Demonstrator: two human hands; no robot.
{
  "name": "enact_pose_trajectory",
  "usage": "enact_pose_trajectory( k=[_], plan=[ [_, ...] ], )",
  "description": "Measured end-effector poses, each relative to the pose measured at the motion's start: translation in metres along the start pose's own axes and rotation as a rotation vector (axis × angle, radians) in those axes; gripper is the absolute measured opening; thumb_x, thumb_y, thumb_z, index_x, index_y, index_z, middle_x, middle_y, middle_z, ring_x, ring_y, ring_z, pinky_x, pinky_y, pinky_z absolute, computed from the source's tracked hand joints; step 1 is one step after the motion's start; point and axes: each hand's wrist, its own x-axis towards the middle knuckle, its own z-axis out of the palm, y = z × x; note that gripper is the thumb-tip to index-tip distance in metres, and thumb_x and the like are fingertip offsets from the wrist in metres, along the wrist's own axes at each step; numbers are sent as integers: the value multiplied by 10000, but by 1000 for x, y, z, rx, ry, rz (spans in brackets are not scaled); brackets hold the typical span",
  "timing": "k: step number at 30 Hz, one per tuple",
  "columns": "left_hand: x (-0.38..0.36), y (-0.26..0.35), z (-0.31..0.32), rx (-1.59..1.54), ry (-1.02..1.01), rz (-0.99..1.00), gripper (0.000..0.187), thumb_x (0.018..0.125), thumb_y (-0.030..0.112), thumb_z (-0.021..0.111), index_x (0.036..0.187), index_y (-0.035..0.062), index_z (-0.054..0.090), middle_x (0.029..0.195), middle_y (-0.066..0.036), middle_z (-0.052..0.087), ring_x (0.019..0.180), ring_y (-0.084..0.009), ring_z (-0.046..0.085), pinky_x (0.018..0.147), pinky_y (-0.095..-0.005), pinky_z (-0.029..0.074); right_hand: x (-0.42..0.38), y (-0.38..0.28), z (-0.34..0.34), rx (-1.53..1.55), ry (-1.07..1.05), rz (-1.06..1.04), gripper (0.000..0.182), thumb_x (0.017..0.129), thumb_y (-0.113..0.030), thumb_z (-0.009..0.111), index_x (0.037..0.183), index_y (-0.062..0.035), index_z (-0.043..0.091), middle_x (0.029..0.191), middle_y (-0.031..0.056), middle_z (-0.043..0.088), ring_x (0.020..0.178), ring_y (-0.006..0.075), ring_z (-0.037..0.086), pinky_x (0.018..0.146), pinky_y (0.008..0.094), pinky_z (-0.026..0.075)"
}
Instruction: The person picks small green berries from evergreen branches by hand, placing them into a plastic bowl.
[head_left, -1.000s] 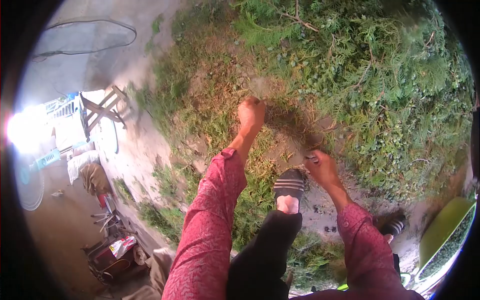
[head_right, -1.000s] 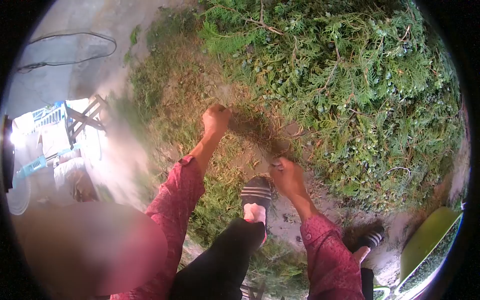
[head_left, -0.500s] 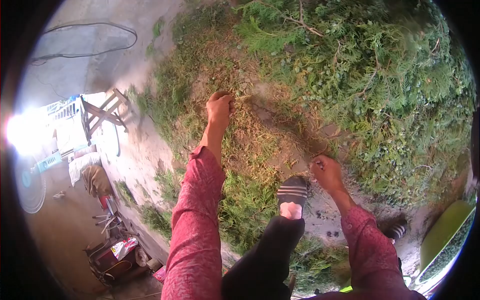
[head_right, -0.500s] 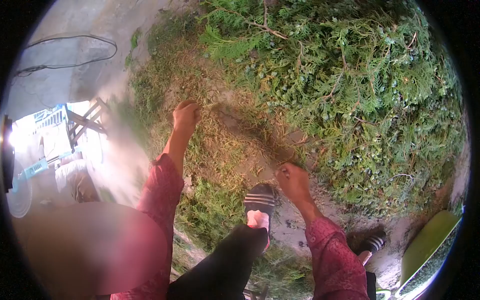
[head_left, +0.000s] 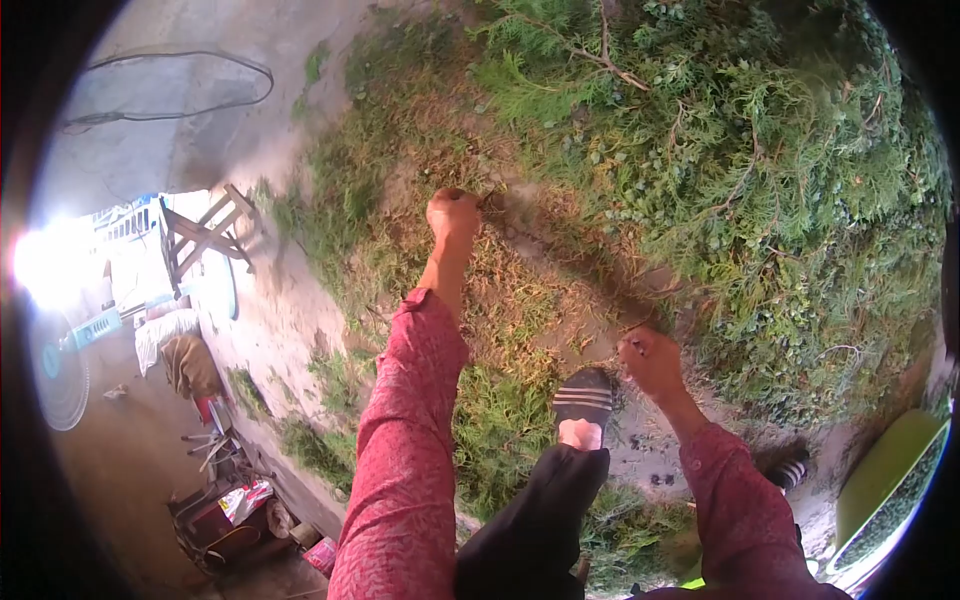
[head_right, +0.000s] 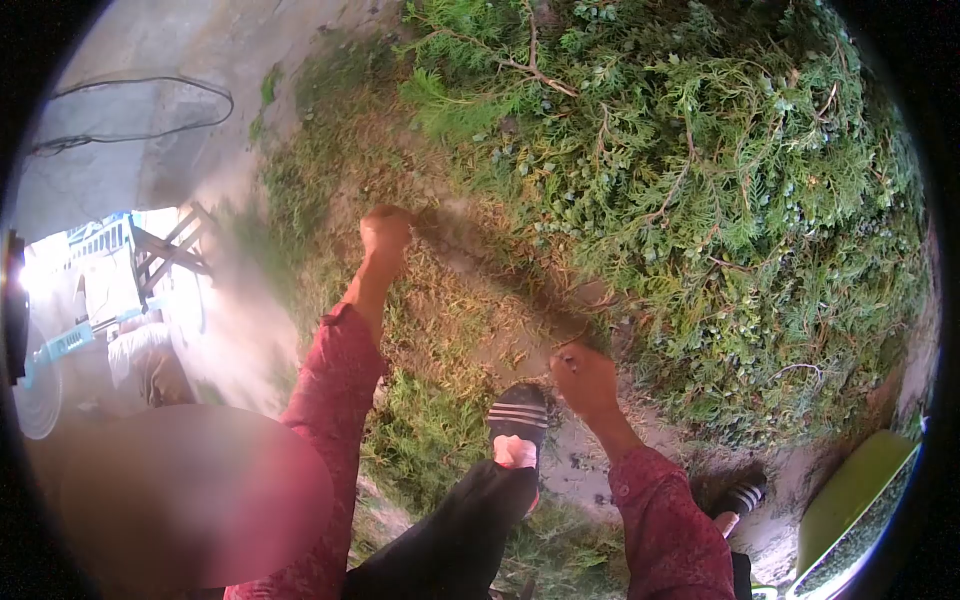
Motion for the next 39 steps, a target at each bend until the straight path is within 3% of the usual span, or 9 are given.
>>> enact_pose_trajectory(
  k=[5, 12, 18, 22, 25, 29, 30, 31, 39],
  plan=[
    [16, 17, 2, 131, 146, 376, 260, 736, 111, 499, 948, 79, 646, 750, -153, 636, 722, -249, 618, 681, -326, 471, -4, -16, -5, 46, -48, 47, 193, 772, -212, 575, 819, -29, 608, 616, 104, 609, 485, 177, 610, 482, 287, 473],
    [-5, 55, 20, 235, 0, 344, 310, 726, 104, 504, 1015, 84, 613, 815, -171, 630, 796, -273, 614, 721, -333, 465, -5, -33, -14, 26, -118, 113, 204, 797, -206, 567, 839, -8, 592, 630, 113, 609, 485, 186, 614, 465, 282, 469],
    [16, 37, 33, 411, 185, 456, 253, 724, 70, 551, 967, 27, 605, 760, -138, 620, 648, -187, 615, 574, -298, 474, -6, -33, -16, -1, -109, 37, 237, 796, -231, 576, 825, 4, 590, 643, 126, 604, 505, 189, 619, 492, 297, 485],
    [-14, 26, 21, -477, -148, 132, 270, 765, 60, 560, 999, -74, 540, 681, -68, 548, 505, -119, 489, 426, -248, 396, -5, -46, -33, -9, -187, 80, 278, 813, -276, 563, 878, -7, 586, 720, 104, 619, 581, 177, 625, 541, 297, 498],
    [-90, 30, 4, -380, -349, 117, 248, 795, 85, 566, 999, -51, 529, 731, -57, 547, 515, -101, 474, 435, -229, 394, -5, -60, -46, 698, -352, 264, 381, 829, -375, 549, 1051, -65, 540, 938, 60, 611, 726, 187, 597, 653, 341, 480],
    [-198, 12, 19, 17, -749, 358, 372, 757, 60, 617, 1102, -12, 499, 826, -45, 557, 696, -143, 554, 603, -254, 486, 13, -71, -39, 1228, -293, 393, 426, 817, -379, 570, 1077, -46, 519, 951, 81, 585, 859, 211, 565, 696, 318, 476],
    [-211, 1, 31, -282, -996, 382, 431, 721, 94, 676, 1111, 23, 506, 882, -63, 561, 764, -167, 571, 664, -262, 483, 16, -65, -35, 1226, -292, 394, 426, 817, -379, 570, 1077, -46, 519, 951, 81, 585, 859, 211, 565, 696, 318, 476],
    [-225, 31, 21, 62, -859, 716, 401, 723, 114, 679, 1091, 40, 537, 945, -94, 568, 768, -164, 579, 659, -272, 484, 19, -57, -29, 1278, -317, 333, 395, 814, -349, 579, 1058, -43, 526, 931, 75, 585, 838, 202, 566, 680, 307, 475],
    [-153, 45, 67, 313, -426, 755, 335, 759, 163, 620, 1070, 55, 554, 1029, -191, 531, 774, -224, 598, 661, -324, 491, -13, -26, -37, 978, -196, 425, 192, 813, -207, 575, 876, -25, 571, 703, 38, 551, 528, 101, 462, 461, 222, 368]
  ],
)
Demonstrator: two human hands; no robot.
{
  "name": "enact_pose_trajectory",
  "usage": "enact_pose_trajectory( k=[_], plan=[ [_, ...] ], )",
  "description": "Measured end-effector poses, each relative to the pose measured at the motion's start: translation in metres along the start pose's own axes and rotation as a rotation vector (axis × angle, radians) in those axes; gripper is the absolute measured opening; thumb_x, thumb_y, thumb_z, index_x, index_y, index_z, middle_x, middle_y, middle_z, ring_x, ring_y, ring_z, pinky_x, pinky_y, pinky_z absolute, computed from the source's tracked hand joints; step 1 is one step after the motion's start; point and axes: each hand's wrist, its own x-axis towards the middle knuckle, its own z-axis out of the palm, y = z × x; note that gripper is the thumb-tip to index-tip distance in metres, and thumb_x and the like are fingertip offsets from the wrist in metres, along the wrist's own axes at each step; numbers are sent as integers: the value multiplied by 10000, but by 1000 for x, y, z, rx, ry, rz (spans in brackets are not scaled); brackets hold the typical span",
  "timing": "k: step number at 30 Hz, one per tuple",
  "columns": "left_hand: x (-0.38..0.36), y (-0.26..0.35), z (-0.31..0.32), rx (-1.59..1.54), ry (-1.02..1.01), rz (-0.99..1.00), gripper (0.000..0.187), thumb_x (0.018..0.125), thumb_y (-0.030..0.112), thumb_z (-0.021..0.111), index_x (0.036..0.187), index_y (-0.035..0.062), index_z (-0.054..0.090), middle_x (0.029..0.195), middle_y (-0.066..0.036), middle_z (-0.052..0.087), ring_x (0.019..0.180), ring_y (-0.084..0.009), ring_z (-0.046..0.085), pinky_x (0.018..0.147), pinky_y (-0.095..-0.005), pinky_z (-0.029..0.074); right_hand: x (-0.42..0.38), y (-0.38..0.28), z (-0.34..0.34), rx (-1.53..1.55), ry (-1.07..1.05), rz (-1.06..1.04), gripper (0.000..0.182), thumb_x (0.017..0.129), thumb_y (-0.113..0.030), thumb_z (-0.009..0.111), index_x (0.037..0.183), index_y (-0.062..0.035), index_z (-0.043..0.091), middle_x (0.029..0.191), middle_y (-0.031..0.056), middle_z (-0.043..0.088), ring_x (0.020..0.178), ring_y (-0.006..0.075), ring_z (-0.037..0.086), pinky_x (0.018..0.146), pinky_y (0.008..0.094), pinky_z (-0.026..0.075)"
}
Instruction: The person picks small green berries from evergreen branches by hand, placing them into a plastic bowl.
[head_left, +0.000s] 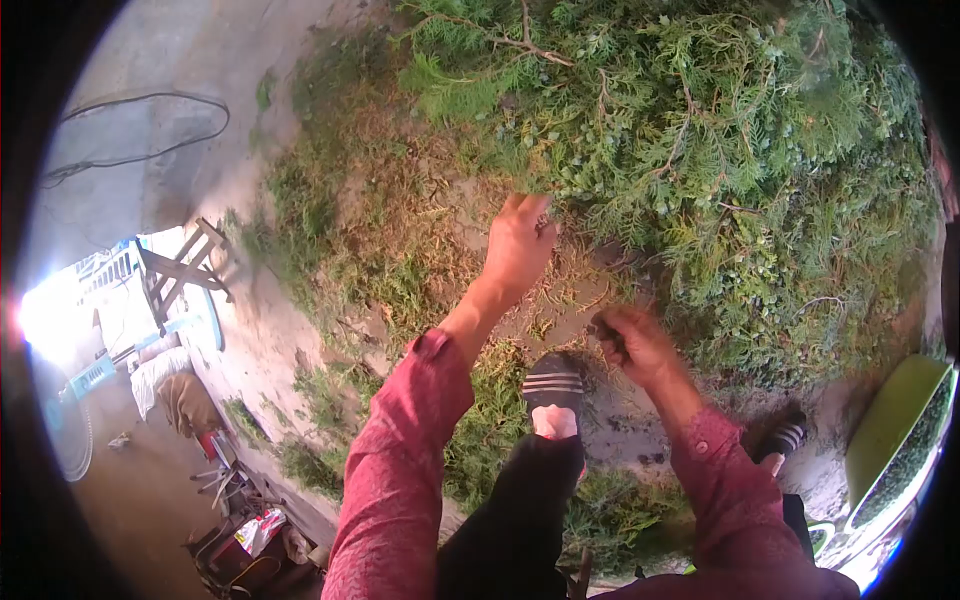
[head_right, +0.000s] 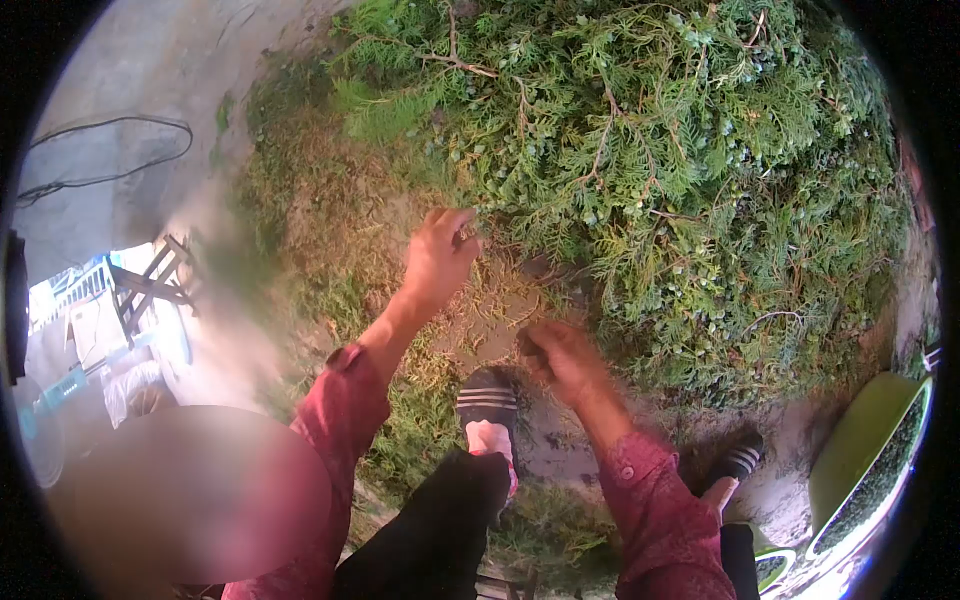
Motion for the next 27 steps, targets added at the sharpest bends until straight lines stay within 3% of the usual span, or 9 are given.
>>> enact_pose_trajectory(
  k=[5, 8, 10, 14, 16, 19, 22, 24, 27],
  plan=[
    [21, -20, 17, 222, 68, 32, 403, 750, 161, 624, 1123, 63, 507, 1016, -218, 527, 782, -271, 593, 707, -351, 480, -11, 9, 5, -51, -13, 33, 164, 818, -189, 564, 832, -26, 570, 685, 39, 544, 496, 98, 459, 440, 212, 363],
    [24, -10, 15, 180, 0, -58, 380, 750, 150, 624, 1102, 56, 517, 973, -221, 550, 746, -265, 596, 680, -345, 481, -4, 13, -4, -68, -40, 19, 172, 819, -201, 568, 809, -29, 568, 689, 38, 549, 501, 99, 475, 444, 216, 374],
    [25, -4, 17, 118, -52, -121, 362, 752, 140, 623, 1089, 53, 524, 859, -196, 596, 662, -252, 595, 620, -339, 483, -3, 12, -10, -98, -37, 9, 181, 820, -212, 572, 804, -32, 566, 693, 38, 551, 506, 100, 483, 449, 222, 383],
    [17, -9, 11, 99, -3, -12, 302, 755, 137, 622, 1029, 32, 549, 749, -153, 616, 581, -204, 583, 551, -310, 477, -9, 4, -17, -117, -19, -8, 208, 821, -244, 579, 853, -38, 574, 732, 32, 566, 590, 103, 517, 516, 235, 415],
    [0, 1, -1, -57, -114, -265, 261, 741, 143, 635, 956, 10, 571, 697, -100, 612, 564, -150, 566, 529, -273, 468, -11, 0, -18, -62, -41, -8, 224, 820, -258, 583, 879, -42, 574, 746, 29, 573, 627, 108, 534, 549, 242, 426],
    [-34, 0, 5, -200, -202, -138, 238, 722, 137, 646, 902, -3, 580, 707, -75, 609, 578, -117, 556, 535, -256, 464, -6, -7, -12, 58, -70, -30, 276, 813, -289, 595, 949, -49, 567, 813, 33, 589, 707, 129, 561, 628, 268, 448],
    [-53, 10, 16, -223, -286, -156, 237, 707, 112, 649, 909, 9, 579, 704, -53, 603, 585, -109, 557, 539, -258, 466, 11, -8, -5, 226, -125, -108, 341, 808, -301, 603, 1045, -65, 533, 959, 55, 578, 807, 172, 571, 704, 316, 475],
    [-62, 17, 19, -182, -309, -96, 254, 699, 91, 654, 922, 2, 571, 714, -52, 598, 574, -96, 551, 518, -254, 461, 19, -10, -3, 210, -133, -94, 335, 809, -297, 603, 1043, -67, 533, 956, 54, 578, 815, 172, 570, 703, 310, 480],
    [-64, 29, 11, -324, -451, -217, 238, 710, 77, 647, 914, -13, 565, 692, -55, 585, 552, -95, 542, 481, -246, 445, 15, -14, 7, 222, -155, -109, 306, 811, -279, 604, 1025, -68, 543, 936, 49, 581, 811, 162, 570, 692, 290, 494]
  ],
)
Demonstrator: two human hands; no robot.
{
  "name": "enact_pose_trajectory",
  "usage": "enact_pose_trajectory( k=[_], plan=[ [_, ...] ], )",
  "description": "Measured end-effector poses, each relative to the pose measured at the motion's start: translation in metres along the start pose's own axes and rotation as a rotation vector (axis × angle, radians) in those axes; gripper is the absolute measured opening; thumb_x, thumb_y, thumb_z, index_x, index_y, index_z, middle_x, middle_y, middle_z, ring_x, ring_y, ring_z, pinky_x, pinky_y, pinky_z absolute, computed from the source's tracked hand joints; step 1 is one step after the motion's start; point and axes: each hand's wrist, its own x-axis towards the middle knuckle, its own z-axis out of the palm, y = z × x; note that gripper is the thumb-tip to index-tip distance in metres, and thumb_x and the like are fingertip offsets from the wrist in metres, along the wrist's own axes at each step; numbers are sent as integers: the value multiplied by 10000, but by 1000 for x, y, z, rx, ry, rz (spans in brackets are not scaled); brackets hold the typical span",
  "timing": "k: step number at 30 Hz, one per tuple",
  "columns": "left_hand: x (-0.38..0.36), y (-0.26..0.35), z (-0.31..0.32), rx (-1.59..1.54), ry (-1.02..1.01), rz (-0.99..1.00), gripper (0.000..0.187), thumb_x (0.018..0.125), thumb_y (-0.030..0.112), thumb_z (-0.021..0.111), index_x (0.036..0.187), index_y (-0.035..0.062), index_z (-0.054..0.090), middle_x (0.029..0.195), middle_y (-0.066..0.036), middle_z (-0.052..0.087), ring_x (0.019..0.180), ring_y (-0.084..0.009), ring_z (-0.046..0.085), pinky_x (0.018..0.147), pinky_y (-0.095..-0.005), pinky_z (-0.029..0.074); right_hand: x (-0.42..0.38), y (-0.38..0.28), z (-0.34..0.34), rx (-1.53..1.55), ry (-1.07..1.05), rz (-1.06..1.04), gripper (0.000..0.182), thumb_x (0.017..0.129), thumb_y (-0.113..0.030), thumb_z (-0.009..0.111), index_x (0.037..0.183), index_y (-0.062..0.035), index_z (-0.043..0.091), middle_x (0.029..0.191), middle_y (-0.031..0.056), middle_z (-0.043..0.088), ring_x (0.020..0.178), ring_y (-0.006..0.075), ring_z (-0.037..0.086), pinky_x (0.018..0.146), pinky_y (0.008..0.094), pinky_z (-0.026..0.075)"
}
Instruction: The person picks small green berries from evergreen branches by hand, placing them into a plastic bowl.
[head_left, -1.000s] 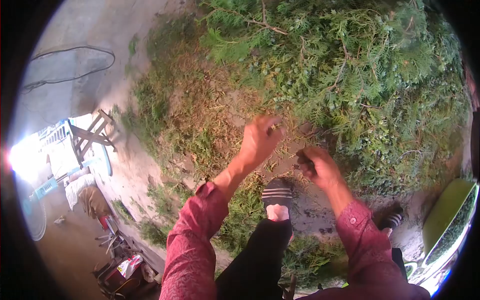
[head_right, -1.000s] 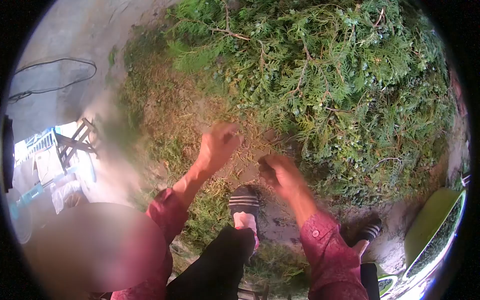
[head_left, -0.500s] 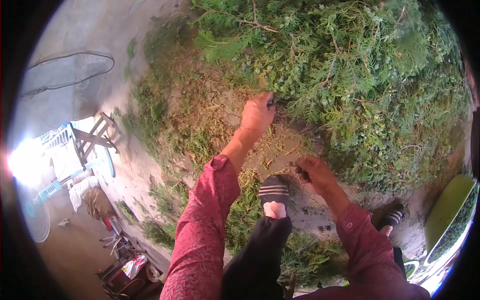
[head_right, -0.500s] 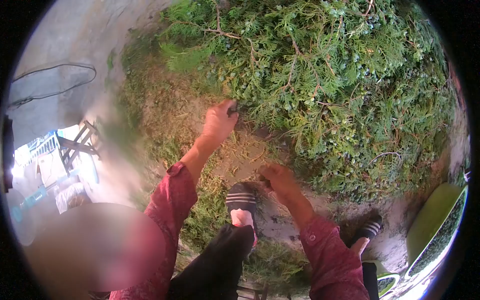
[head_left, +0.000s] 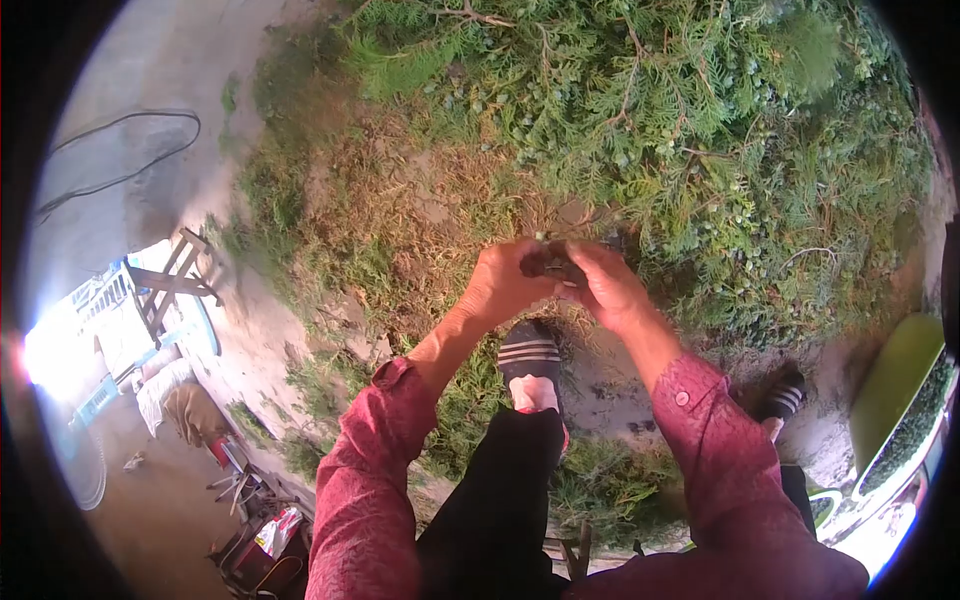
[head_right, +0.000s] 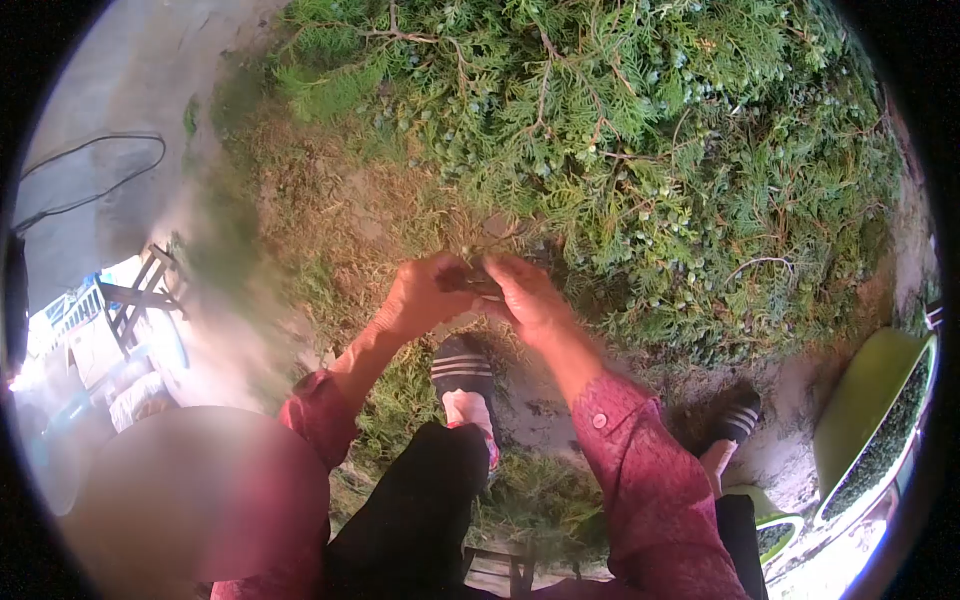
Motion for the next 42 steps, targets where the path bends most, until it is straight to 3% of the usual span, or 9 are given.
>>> enact_pose_trajectory(
  k=[6, 8, 10, 14, 21, 27, 35, 39, 42],
  plan=[
    [-16, -29, -21, -358, -38, -88, 130, 748, 55, 627, 851, -4, 575, 630, -42, 546, 508, -93, 526, 441, -228, 426, -3, 13, -22, -83, -49, 84, 199, 807, -186, 602, 961, -64, 569, 798, 24, 591, 668, 117, 576, 569, 245, 488],
    [-24, -40, -37, -109, 13, -203, 109, 739, 54, 624, 831, 5, 592, 708, -67, 570, 559, -114, 546, 488, -249, 454, -13, 11, -25, -86, 6, 117, 173, 796, -160, 606, 939, -69, 576, 751, 15, 588, 606, 98, 564, 513, 230, 468],
    [-28, -58, -41, 829, 355, 179, 193, 712, 127, 631, 884, 42, 608, 808, -133, 586, 690, -238, 593, 619, -347, 482, -21, 11, -28, -139, 11, 113, 182, 791, -164, 612, 942, -69, 577, 756, 18, 590, 601, 99, 562, 507, 230, 464],
    [-7, -44, -8, 326, 312, 123, 227, 721, 136, 595, 938, 69, 608, 889, -171, 575, 838, -323, 566, 745, -390, 461, -30, 18, -17, -235, 123, 71, 199, 781, -170, 622, 941, -57, 587, 763, 22, 596, 590, 100, 556, 496, 221, 452],
    [35, -37, 16, 423, 404, 248, 244, 712, 89, 615, 947, 34, 574, 867, -160, 591, 803, -308, 581, 704, -354, 466, -36, 15, -28, -535, 45, 20, 217, 786, -164, 610, 968, -48, 586, 724, 3, 581, 568, 86, 531, 515, 219, 432],
    [41, -32, 25, 378, 436, 191, 288, 708, 123, 627, 972, 30, 557, 852, -162, 599, 777, -302, 591, 702, -354, 468, -19, -23, -29, -952, 340, -421, 139, 791, -107, 595, 912, -38, 602, 742, 24, 597, 606, 65, 514, 545, 235, 428],
    [43, -30, 22, 406, 449, 272, 239, 714, 118, 600, 923, 8, 566, 833, -174, 597, 761, -321, 585, 689, -370, 464, 6, -35, -24, -1570, 565, -1152, 156, 760, -51, 589, 913, -22, 581, 715, 137, 556, 629, 236, 545, 586, 304, 459],
    [41, -36, 20, 422, 439, 295, 214, 706, 93, 576, 897, -1, 566, 806, -172, 590, 719, -316, 582, 660, -364, 467, 5, -45, -23, -1609, 573, -1097, 99, 768, -68, 589, 858, -27, 585, 696, 107, 559, 581, 186, 537, 521, 299, 452],
    [28, -35, 13, 331, 455, 273, 186, 715, 91, 562, 881, 7, 562, 755, -146, 586, 660, -242, 582, 612, -327, 467, -23, -65, -24, -493, 305, -240, 72, 776, -97, 601, 726, -80, 553, 683, 36, 563, 496, 78, 496, 382, 173, 343]
  ],
)
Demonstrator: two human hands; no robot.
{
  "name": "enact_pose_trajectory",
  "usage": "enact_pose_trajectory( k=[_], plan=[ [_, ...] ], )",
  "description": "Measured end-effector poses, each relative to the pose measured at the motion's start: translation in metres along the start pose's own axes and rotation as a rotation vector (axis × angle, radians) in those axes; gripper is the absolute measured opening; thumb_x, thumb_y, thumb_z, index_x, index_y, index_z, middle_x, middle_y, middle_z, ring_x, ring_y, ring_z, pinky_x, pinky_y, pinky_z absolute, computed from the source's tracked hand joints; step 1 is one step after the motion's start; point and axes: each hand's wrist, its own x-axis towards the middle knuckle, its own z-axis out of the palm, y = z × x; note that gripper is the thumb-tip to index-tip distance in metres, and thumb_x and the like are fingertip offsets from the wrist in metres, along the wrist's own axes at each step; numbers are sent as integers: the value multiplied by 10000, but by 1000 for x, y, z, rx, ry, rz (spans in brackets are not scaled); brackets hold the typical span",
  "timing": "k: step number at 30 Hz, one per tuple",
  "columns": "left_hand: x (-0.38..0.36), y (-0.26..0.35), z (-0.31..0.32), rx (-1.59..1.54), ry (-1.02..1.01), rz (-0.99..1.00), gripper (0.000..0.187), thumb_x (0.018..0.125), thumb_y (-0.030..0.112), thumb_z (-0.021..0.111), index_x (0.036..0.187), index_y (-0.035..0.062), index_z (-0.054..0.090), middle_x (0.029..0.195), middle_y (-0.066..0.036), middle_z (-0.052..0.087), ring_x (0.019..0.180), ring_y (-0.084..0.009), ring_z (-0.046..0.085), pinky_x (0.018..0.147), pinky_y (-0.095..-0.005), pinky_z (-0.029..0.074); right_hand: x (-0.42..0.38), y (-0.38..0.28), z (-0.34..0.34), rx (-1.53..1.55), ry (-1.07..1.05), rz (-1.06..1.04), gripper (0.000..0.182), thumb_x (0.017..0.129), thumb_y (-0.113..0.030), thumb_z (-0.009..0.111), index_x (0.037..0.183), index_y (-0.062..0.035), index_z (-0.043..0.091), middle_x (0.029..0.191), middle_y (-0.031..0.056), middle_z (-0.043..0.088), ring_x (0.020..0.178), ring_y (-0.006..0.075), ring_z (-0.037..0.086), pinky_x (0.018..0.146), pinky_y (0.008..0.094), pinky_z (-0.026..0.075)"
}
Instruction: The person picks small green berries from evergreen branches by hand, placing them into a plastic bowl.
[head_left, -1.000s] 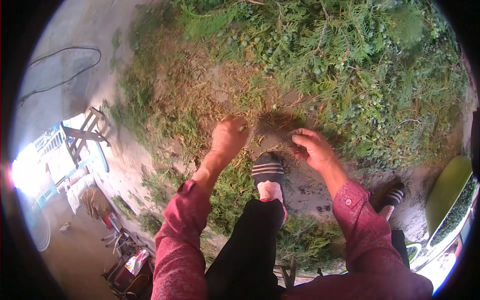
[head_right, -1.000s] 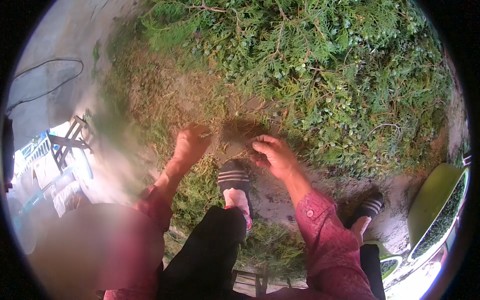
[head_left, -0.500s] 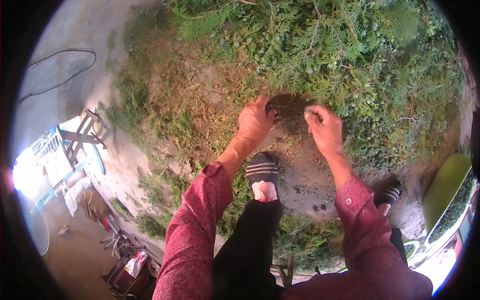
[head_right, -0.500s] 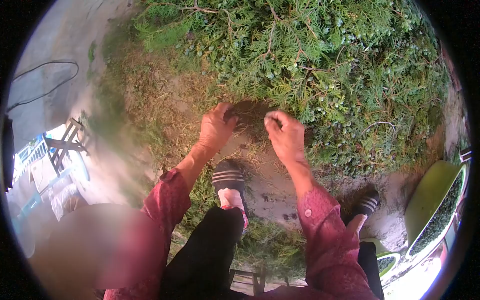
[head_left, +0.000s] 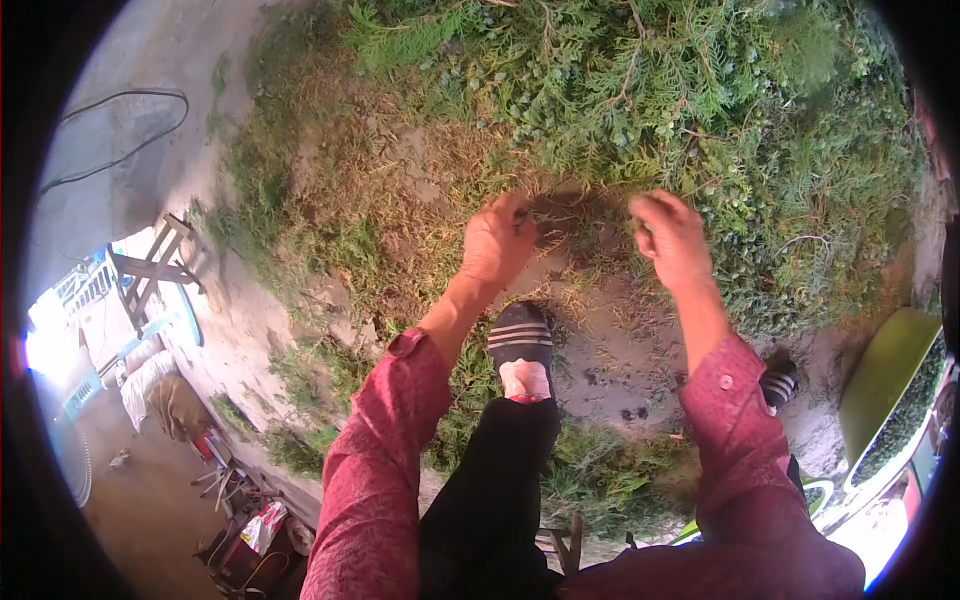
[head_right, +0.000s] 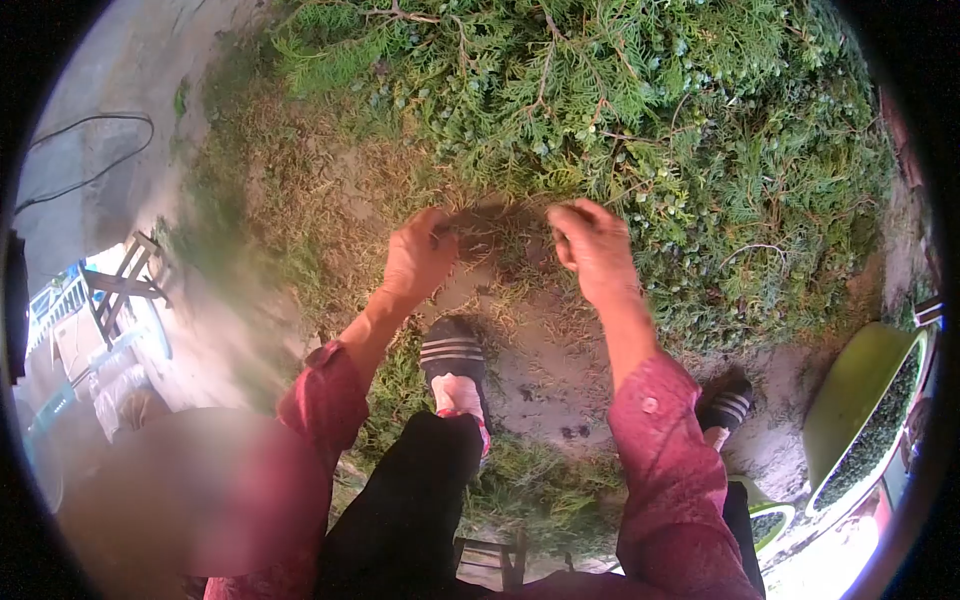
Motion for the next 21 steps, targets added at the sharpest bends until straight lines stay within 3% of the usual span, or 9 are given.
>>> enact_pose_trajectory(
  k=[2, 6, 9, 10, 12, 14, 18, 20, 21],
  plan=[
    [-6, -7, -8, -63, -18, -101, 164, 722, 90, 570, 866, 13, 559, 731, -113, 581, 643, -188, 565, 588, -300, 459, -14, -2, -12, 347, -19, 50, 99, 780, -91, 598, 706, -67, 537, 650, 23, 548, 485, 74, 487, 374, 169, 329],
    [-18, -13, -15, -283, -57, -264, 116, 739, 84, 596, 831, 30, 550, 706, -25, 567, 653, -73, 518, 571, -235, 438, -19, 2, -10, 240, -102, -20, 78, 783, -92, 601, 739, -54, 549, 649, 12, 540, 493, 67, 488, 375, 168, 336],
    [-23, -2, -22, -384, -83, -288, 108, 735, 42, 602, 830, 30, 551, 724, 5, 563, 681, -62, 515, 598, -219, 434, -12, 1, 13, -378, 9, -219, 55, 762, -45, 592, 813, -48, 571, 706, 39, 566, 557, 105, 536, 443, 219, 429],
    [-26, 1, -22, -454, -110, -300, 111, 736, 33, 600, 836, 29, 552, 737, 6, 564, 696, -63, 516, 614, -216, 434, -3, 9, 14, -378, 10, -218, 55, 762, -45, 592, 813, -48, 571, 706, 39, 566, 557, 105, 536, 443, 219, 429],
    [-32, 5, -18, -483, -98, -276, 121, 737, 21, 600, 849, 28, 552, 753, 5, 563, 708, -64, 517, 626, -215, 434, 13, 26, 17, -1065, 146, -623, 92, 728, -32, 595, 815, -46, 570, 717, 90, 576, 597, 181, 561, 528, 311, 467],
    [-33, 5, -16, -511, -86, -245, 132, 739, 10, 599, 861, 26, 553, 769, 5, 562, 721, -65, 517, 637, -214, 434, 13, 28, 19, -1092, 204, -760, 130, 694, -38, 609, 811, -42, 553, 725, 127, 566, 639, 244, 566, 589, 374, 461],
    [-44, 21, -18, -667, -134, -238, 175, 745, -7, 593, 914, 23, 555, 803, -3, 566, 754, -72, 523, 667, -213, 437, 11, 29, 6, -870, 106, -599, 133, 720, -111, 610, 791, -51, 515, 688, 89, 552, 566, 219, 550, 497, 335, 428],
    [-51, 39, -23, -679, -162, -213, 189, 746, -13, 593, 927, 23, 554, 810, -4, 568, 762, -74, 528, 671, -212, 438, -12, 9, -6, 248, -387, 187, 117, 768, -157, 584, 825, -70, 529, 716, 35, 574, 569, 153, 556, 444, 259, 398],
    [-56, 49, -22, -682, -168, -167, 194, 743, -13, 599, 929, 25, 559, 818, -5, 571, 770, -77, 531, 673, -216, 440, -27, 11, -8, 359, -461, 182, 125, 802, -187, 566, 861, -81, 535, 749, 2, 577, 615, 106, 559, 430, 207, 388]
  ],
)
